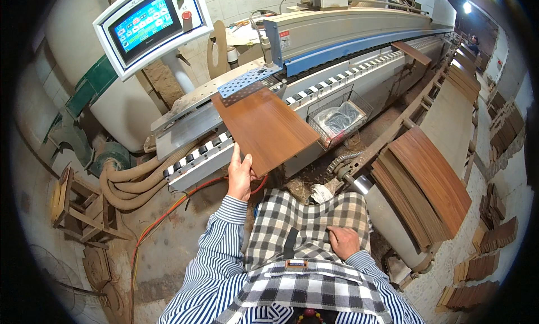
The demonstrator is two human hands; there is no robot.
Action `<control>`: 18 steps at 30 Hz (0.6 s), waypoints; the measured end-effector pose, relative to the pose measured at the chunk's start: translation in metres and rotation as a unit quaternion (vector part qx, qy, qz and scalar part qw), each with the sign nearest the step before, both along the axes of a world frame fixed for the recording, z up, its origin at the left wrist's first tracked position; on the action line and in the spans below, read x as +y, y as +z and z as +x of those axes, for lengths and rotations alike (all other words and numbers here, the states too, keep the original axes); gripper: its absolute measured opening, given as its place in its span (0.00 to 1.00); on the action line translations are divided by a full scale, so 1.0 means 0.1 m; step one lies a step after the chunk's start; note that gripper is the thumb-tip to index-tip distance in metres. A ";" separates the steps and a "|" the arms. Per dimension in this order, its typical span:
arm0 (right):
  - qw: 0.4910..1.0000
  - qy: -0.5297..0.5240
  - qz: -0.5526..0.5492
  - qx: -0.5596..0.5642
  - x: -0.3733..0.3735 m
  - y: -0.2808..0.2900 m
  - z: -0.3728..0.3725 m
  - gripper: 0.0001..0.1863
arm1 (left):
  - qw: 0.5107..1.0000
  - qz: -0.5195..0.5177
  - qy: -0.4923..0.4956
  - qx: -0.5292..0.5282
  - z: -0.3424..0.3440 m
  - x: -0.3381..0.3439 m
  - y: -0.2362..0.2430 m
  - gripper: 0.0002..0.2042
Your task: The person repeatedly feeds rectangular wooden planks into a CNC woodworking machine, guides them through the processing area, and stacks the finished planks on a nearby table. The cycle of loading, processing, and stacking is repeated throughout the clip.
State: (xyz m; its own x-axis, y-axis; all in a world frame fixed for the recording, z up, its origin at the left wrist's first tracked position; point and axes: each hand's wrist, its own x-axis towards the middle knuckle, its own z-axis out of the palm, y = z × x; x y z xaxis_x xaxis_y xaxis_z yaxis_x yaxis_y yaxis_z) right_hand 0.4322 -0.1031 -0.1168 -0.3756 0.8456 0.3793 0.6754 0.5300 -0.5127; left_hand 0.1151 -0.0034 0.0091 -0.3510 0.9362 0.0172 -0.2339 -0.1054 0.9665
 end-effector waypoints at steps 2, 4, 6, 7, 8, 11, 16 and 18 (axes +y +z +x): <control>1.000 -0.005 -0.014 0.001 -0.01 0.01 0.01 0.08 | 1.000 -0.003 -0.002 -0.012 0.14 0.09 0.01 0.29; 1.000 -0.005 -0.023 0.016 -0.01 0.03 0.03 0.08 | 0.999 -0.027 -0.011 -0.021 0.20 0.18 0.07 0.29; 0.999 -0.003 -0.030 0.043 -0.01 0.04 0.06 0.09 | 0.999 -0.011 -0.031 -0.031 0.26 0.32 0.00 0.30; 0.995 -0.024 -0.068 0.075 -0.02 0.07 0.08 0.09 | 0.998 -0.003 -0.042 -0.036 0.31 0.38 -0.01 0.30; 0.988 -0.045 -0.105 0.108 -0.04 0.13 0.11 0.10 | 0.999 -0.024 -0.020 -0.017 0.39 0.45 -0.01 0.30; 0.969 -0.100 -0.139 0.180 -0.05 0.32 0.26 0.10 | 0.999 -0.025 -0.022 -0.027 0.55 0.68 -0.10 0.30; 0.945 -0.239 -0.018 0.223 -0.10 0.76 0.88 0.10 | 0.999 -0.038 -0.006 0.011 0.87 1.07 -0.16 0.32; 0.921 -0.313 0.033 0.231 -0.18 1.00 1.18 0.11 | 0.999 -0.029 -0.016 0.005 1.03 1.16 -0.10 0.31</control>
